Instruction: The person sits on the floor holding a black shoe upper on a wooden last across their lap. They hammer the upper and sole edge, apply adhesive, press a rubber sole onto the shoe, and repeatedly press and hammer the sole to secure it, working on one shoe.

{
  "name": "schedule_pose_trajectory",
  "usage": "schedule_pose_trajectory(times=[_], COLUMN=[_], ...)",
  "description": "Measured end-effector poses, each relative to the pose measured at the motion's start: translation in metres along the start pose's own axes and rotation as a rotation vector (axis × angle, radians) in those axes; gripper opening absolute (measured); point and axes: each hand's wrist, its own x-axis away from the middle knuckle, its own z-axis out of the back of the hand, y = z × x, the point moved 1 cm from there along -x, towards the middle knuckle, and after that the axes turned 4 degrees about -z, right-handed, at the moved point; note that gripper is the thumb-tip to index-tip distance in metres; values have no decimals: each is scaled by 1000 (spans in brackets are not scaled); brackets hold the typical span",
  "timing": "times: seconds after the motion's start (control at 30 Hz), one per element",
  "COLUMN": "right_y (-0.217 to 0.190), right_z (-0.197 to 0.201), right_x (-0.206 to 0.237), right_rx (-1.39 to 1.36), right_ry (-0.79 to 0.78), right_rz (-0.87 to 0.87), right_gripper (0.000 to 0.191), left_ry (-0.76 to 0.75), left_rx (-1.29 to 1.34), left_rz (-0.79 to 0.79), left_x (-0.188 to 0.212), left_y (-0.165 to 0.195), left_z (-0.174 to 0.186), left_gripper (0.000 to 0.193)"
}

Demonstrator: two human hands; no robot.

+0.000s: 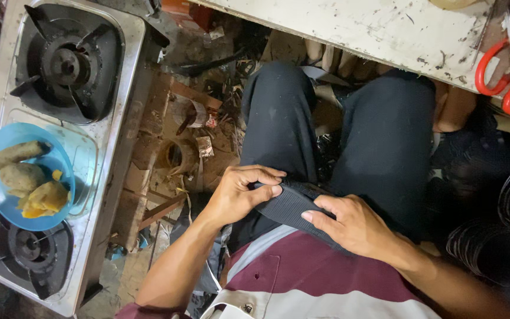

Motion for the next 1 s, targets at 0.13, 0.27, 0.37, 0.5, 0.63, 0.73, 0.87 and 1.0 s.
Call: schedule_pose_trajectory(times=[0.13,0.27,0.37,0.5,0.63,0.73,0.87,1.0], right_y=[-7,-7,4,28,45,54,64,65], right_z=[0,4,24,65,92,93,76,62], right_x=[2,0,4,29,43,23,-15,-28], right_rx=[8,95,155,-241,-578,-919,-1140,-1117], right_ry=[-24,-56,-103,-30,400,476,419,450], right_rz=[20,-23,27,14,198,344,345,286], right_gripper=[35,36,30,37,51,53,45,38], left_ry=[-62,-46,65,311,524,413,205,11], left_rx=[-41,-82,-41,-63,28,-39,-323,-446], left_rz=[-43,-106,-95,-49,-125,-76,-138,-28], left_x=[3,4,6,22,29,14,3,-12], left_y=[7,9,7,7,4,-1,12,36], left_z=[7,5,0,-11,-55,-90,-95,-64], left_gripper=[15,18,15,12,23,36,38,37])
